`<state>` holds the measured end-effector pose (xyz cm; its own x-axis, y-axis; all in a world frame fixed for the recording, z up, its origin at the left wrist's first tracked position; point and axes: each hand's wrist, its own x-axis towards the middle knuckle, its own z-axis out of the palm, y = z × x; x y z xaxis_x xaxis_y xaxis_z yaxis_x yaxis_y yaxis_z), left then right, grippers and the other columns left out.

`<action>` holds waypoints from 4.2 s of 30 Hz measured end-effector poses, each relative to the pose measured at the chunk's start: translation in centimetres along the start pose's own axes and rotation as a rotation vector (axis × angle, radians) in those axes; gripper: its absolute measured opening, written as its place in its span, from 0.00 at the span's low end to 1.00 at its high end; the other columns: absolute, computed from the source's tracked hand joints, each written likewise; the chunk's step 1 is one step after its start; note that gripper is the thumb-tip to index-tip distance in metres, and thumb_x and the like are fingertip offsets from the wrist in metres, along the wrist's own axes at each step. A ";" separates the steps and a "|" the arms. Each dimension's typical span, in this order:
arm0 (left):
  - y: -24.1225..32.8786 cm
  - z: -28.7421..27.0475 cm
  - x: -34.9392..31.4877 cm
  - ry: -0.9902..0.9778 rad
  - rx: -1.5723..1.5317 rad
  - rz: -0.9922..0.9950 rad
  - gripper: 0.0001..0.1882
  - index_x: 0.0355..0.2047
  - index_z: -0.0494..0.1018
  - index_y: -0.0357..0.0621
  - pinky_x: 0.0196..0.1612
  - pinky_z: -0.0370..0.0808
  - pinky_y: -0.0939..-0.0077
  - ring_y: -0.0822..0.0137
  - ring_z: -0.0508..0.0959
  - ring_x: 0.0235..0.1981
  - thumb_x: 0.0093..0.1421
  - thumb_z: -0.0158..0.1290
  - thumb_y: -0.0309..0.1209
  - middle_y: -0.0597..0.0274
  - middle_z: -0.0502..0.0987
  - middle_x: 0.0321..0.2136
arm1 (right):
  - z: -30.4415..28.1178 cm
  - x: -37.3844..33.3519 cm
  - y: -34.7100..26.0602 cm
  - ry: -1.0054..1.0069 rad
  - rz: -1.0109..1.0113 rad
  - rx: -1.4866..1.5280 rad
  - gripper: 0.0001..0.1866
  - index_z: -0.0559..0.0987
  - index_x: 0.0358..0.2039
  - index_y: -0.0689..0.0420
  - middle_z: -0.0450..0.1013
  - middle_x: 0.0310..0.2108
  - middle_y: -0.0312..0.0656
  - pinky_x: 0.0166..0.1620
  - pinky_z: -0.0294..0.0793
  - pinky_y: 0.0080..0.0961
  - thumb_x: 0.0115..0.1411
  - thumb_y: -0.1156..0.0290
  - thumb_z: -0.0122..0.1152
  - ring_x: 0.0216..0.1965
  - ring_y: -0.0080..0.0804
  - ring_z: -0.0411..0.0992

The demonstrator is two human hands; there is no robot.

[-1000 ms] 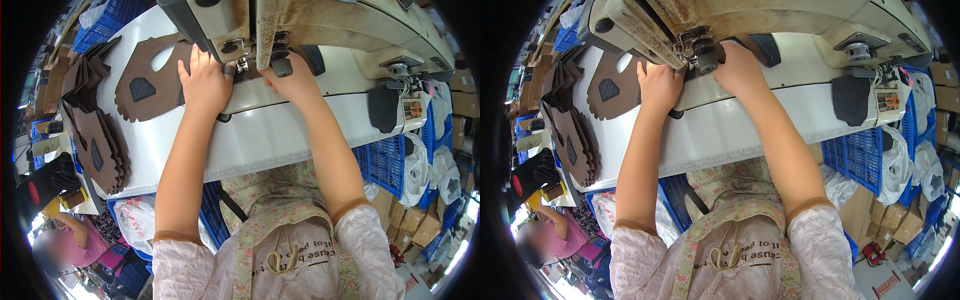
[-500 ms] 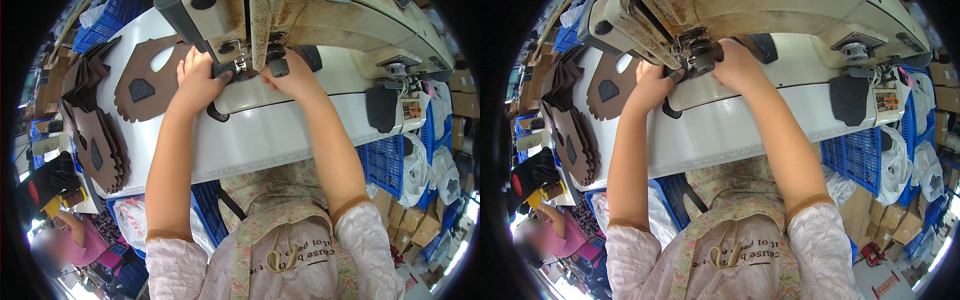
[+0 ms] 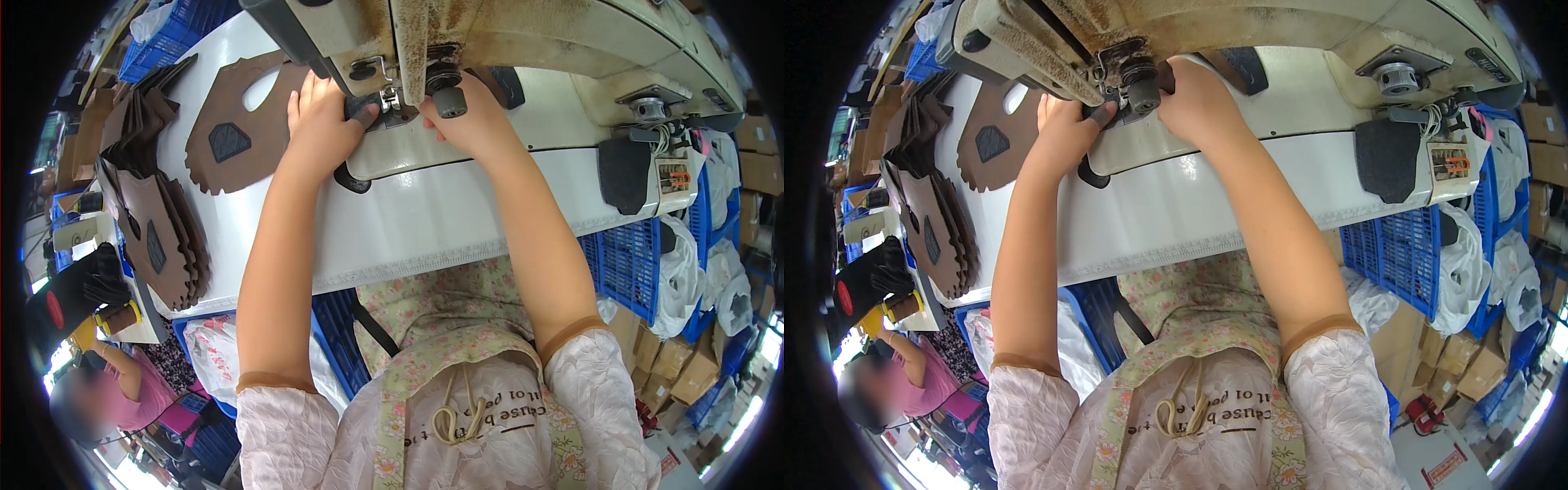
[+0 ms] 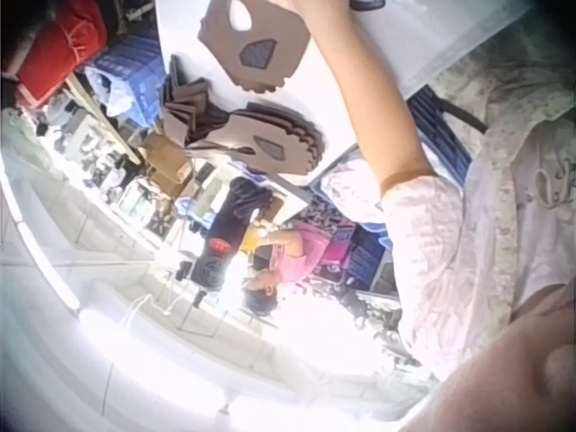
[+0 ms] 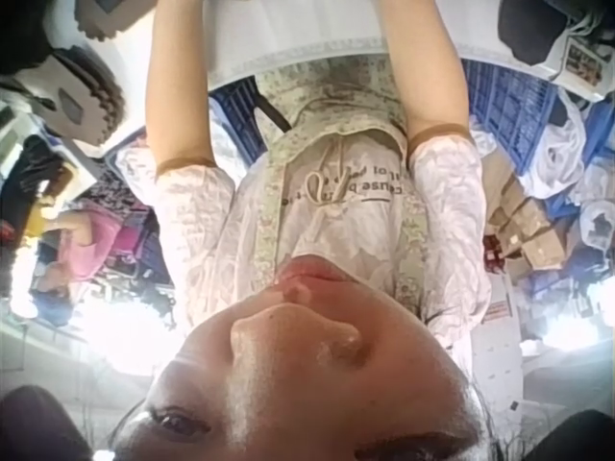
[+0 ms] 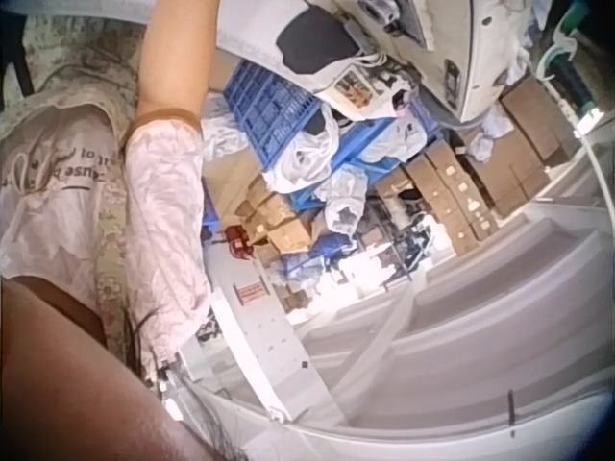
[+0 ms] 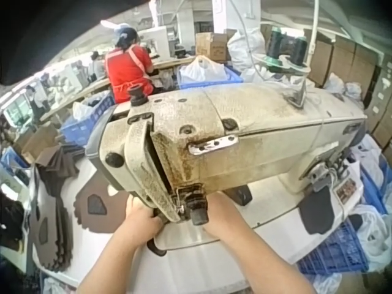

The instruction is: The worker is using an industrial sewing machine to stitch together components of a shoe upper, periodically using thread snips to trim excess material.

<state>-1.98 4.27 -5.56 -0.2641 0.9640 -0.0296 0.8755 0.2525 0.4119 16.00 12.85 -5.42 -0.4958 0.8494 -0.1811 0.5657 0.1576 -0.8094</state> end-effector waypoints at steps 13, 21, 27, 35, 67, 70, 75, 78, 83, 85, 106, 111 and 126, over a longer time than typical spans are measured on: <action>-0.4 -0.4 1.3 0.001 -0.035 -0.002 0.22 0.52 0.74 0.52 0.69 0.42 0.49 0.55 0.53 0.68 0.59 0.58 0.42 0.57 0.65 0.59 | 1.4 2.0 1.7 0.031 -0.055 -0.059 0.12 0.77 0.39 0.62 0.77 0.39 0.51 0.46 0.74 0.38 0.55 0.71 0.61 0.45 0.48 0.75; -0.6 -0.4 1.7 0.001 -0.070 0.013 0.20 0.51 0.76 0.54 0.69 0.41 0.49 0.57 0.56 0.67 0.59 0.58 0.41 0.59 0.66 0.58 | 0.4 1.4 -0.1 -0.023 -0.002 -0.045 0.11 0.77 0.35 0.63 0.76 0.21 0.45 0.30 0.75 0.32 0.59 0.67 0.59 0.18 0.35 0.76; -1.1 0.3 2.2 -0.028 -0.129 0.022 0.18 0.49 0.77 0.55 0.69 0.41 0.50 0.57 0.58 0.65 0.58 0.59 0.42 0.58 0.69 0.57 | 0.1 1.3 0.3 -0.043 0.034 0.010 0.12 0.78 0.36 0.63 0.78 0.26 0.48 0.36 0.75 0.35 0.59 0.66 0.60 0.26 0.40 0.78; -1.5 0.4 2.2 -0.006 -0.094 -0.002 0.18 0.49 0.78 0.56 0.70 0.38 0.53 0.58 0.60 0.64 0.59 0.58 0.42 0.57 0.73 0.54 | 0.9 1.3 0.9 0.041 -0.055 0.068 0.13 0.78 0.29 0.62 0.76 0.26 0.45 0.34 0.72 0.32 0.56 0.63 0.62 0.29 0.37 0.73; -1.1 0.1 2.2 -0.023 -0.125 -0.017 0.18 0.50 0.77 0.56 0.70 0.39 0.52 0.60 0.64 0.61 0.60 0.57 0.42 0.60 0.76 0.51 | 0.4 1.4 0.6 -0.027 -0.031 -0.025 0.19 0.77 0.43 0.63 0.77 0.40 0.53 0.48 0.73 0.40 0.57 0.62 0.62 0.45 0.49 0.75; -1.2 0.3 2.3 0.006 -0.100 0.006 0.18 0.50 0.77 0.55 0.70 0.39 0.52 0.59 0.65 0.61 0.60 0.57 0.42 0.60 0.76 0.52 | 0.7 1.6 0.9 -0.015 -0.037 -0.043 0.19 0.77 0.43 0.63 0.77 0.40 0.52 0.48 0.73 0.39 0.57 0.62 0.62 0.45 0.48 0.75; -1.4 0.4 2.3 -0.001 -0.123 0.003 0.18 0.50 0.77 0.56 0.69 0.39 0.52 0.59 0.64 0.61 0.60 0.57 0.42 0.59 0.75 0.52 | 0.7 1.6 1.0 -0.009 -0.046 -0.032 0.18 0.77 0.43 0.62 0.77 0.40 0.51 0.47 0.73 0.39 0.57 0.63 0.62 0.45 0.48 0.75; -1.7 0.4 2.4 0.001 -0.109 0.012 0.19 0.51 0.76 0.56 0.69 0.39 0.52 0.59 0.64 0.61 0.60 0.57 0.42 0.58 0.74 0.53 | 0.3 1.4 0.6 -0.047 -0.037 -0.003 0.17 0.77 0.42 0.61 0.78 0.39 0.51 0.46 0.73 0.39 0.57 0.63 0.61 0.44 0.47 0.75; -2.3 0.4 2.8 0.000 -0.063 0.031 0.20 0.51 0.76 0.56 0.69 0.39 0.52 0.58 0.64 0.61 0.60 0.57 0.44 0.57 0.73 0.54 | 0.2 1.6 0.2 -0.044 -0.034 -0.015 0.15 0.77 0.40 0.61 0.78 0.32 0.48 0.42 0.74 0.38 0.56 0.64 0.61 0.36 0.44 0.77; -2.1 0.3 2.8 -0.016 -0.039 0.035 0.21 0.52 0.76 0.56 0.69 0.39 0.52 0.57 0.63 0.62 0.60 0.57 0.45 0.57 0.72 0.54 | 0.1 1.4 0.0 -0.059 -0.018 0.011 0.15 0.77 0.40 0.61 0.78 0.29 0.47 0.41 0.75 0.37 0.56 0.64 0.61 0.33 0.43 0.78; -1.8 -3.5 1.2 -0.006 0.096 0.502 0.19 0.46 0.74 0.40 0.43 0.71 0.53 0.42 0.76 0.40 0.56 0.61 0.34 0.43 0.78 0.37 | -29.0 -16.0 19.6 0.598 -0.012 -0.570 0.08 0.82 0.34 0.56 0.78 0.30 0.44 0.37 0.75 0.34 0.54 0.74 0.57 0.32 0.42 0.76; 0.0 -3.2 0.5 -0.043 0.538 0.454 0.10 0.40 0.73 0.40 0.35 0.72 0.47 0.38 0.76 0.35 0.60 0.54 0.31 0.41 0.77 0.30 | -30.2 -15.2 22.7 0.484 -0.101 -0.831 0.11 0.82 0.34 0.51 0.76 0.37 0.39 0.46 0.75 0.37 0.49 0.76 0.58 0.46 0.41 0.73; 0.0 -3.6 -0.3 -0.064 0.544 0.543 0.19 0.44 0.72 0.36 0.45 0.73 0.56 0.46 0.77 0.43 0.50 0.48 0.20 0.43 0.77 0.40 | -30.6 -15.8 20.4 0.694 -0.268 -0.539 0.10 0.81 0.39 0.59 0.78 0.34 0.45 0.43 0.73 0.33 0.57 0.71 0.61 0.39 0.39 0.75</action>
<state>-3.39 3.73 -2.25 0.2687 0.9632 -0.0107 0.9557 -0.2680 -0.1217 55.52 18.04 -1.98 -0.2468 0.8349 0.4919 0.8059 0.4588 -0.3742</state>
